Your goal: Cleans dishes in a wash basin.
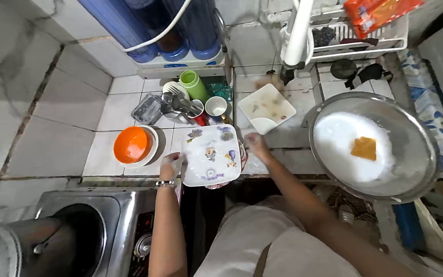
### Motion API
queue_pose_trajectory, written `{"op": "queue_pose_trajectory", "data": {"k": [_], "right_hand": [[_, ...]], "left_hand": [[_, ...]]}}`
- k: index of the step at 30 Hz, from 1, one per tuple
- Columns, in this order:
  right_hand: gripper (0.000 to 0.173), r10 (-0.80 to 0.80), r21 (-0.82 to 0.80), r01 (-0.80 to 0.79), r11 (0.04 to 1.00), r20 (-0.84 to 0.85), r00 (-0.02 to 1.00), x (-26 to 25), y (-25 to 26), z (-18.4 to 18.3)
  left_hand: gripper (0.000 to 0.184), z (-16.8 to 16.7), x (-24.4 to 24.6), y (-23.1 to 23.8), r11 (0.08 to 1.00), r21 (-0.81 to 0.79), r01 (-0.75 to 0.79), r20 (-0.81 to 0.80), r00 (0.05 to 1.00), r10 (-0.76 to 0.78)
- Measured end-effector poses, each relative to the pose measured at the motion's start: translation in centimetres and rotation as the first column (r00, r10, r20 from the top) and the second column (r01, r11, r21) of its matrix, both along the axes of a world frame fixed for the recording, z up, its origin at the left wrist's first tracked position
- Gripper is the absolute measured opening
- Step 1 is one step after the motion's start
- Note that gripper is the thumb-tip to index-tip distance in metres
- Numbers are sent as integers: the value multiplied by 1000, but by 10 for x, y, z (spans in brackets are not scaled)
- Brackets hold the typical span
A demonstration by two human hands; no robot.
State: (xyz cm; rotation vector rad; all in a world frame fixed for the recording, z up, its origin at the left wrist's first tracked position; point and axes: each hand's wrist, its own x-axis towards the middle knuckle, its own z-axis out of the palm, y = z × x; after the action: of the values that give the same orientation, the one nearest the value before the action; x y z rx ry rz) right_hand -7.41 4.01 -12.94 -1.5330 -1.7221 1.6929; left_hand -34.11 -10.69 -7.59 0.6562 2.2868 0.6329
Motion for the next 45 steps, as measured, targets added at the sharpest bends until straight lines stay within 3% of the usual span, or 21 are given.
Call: {"op": "queue_pose_trajectory", "data": {"k": [2,4,7,11,14,17,22,25,27,32,37,40,42,44,45], "right_hand": [[42,-110,46,103,994,179,978,22,34,-13],[49,-197,-28,215,976,306,931,41,66,-30],[50,-299,-199,364,910,293,908,52,94,-43],[49,-389,-221,444,868,252,886,47,85,-46],[46,-409,-185,461,868,258,875,43,84,-52],[38,-492,-169,531,830,222,841,41,79,-51],[41,-551,-154,576,803,177,815,41,81,-29],[41,-623,-45,627,778,80,778,49,95,-31],[37,-652,71,648,758,43,757,55,105,-10],[43,-509,271,441,856,286,812,83,120,64],[42,-408,387,257,885,384,828,98,104,82],[36,-424,585,170,793,330,843,100,80,84],[32,-453,725,141,675,255,854,105,68,85],[30,-481,783,170,599,182,857,112,59,89],[30,-497,762,226,607,141,856,117,55,93]], "left_hand": [[27,-5,0,-3,1000,0,-6,-1,1000,6],[25,-8,4,-6,1000,-12,-3,-17,1000,3],[30,-5,12,-4,996,-86,35,-105,993,-44],[51,-5,21,-2,962,-257,88,-130,984,-125],[54,-9,25,-2,947,-308,88,-103,987,-125],[52,-7,24,-8,972,-229,50,-161,983,-89],[45,13,27,-6,992,15,126,-290,950,-116],[42,37,38,12,980,72,188,-283,946,-161],[41,46,46,24,959,142,244,-297,935,-194],[44,62,69,64,897,174,406,-271,896,-353],[43,76,96,107,834,121,538,-255,829,-497],[40,82,113,132,807,78,585,-255,795,-551],[38,80,127,146,781,34,623,-227,766,-601],[39,70,144,159,743,-7,669,-145,735,-662],[42,61,153,164,729,-7,685,-74,726,-683]]}}
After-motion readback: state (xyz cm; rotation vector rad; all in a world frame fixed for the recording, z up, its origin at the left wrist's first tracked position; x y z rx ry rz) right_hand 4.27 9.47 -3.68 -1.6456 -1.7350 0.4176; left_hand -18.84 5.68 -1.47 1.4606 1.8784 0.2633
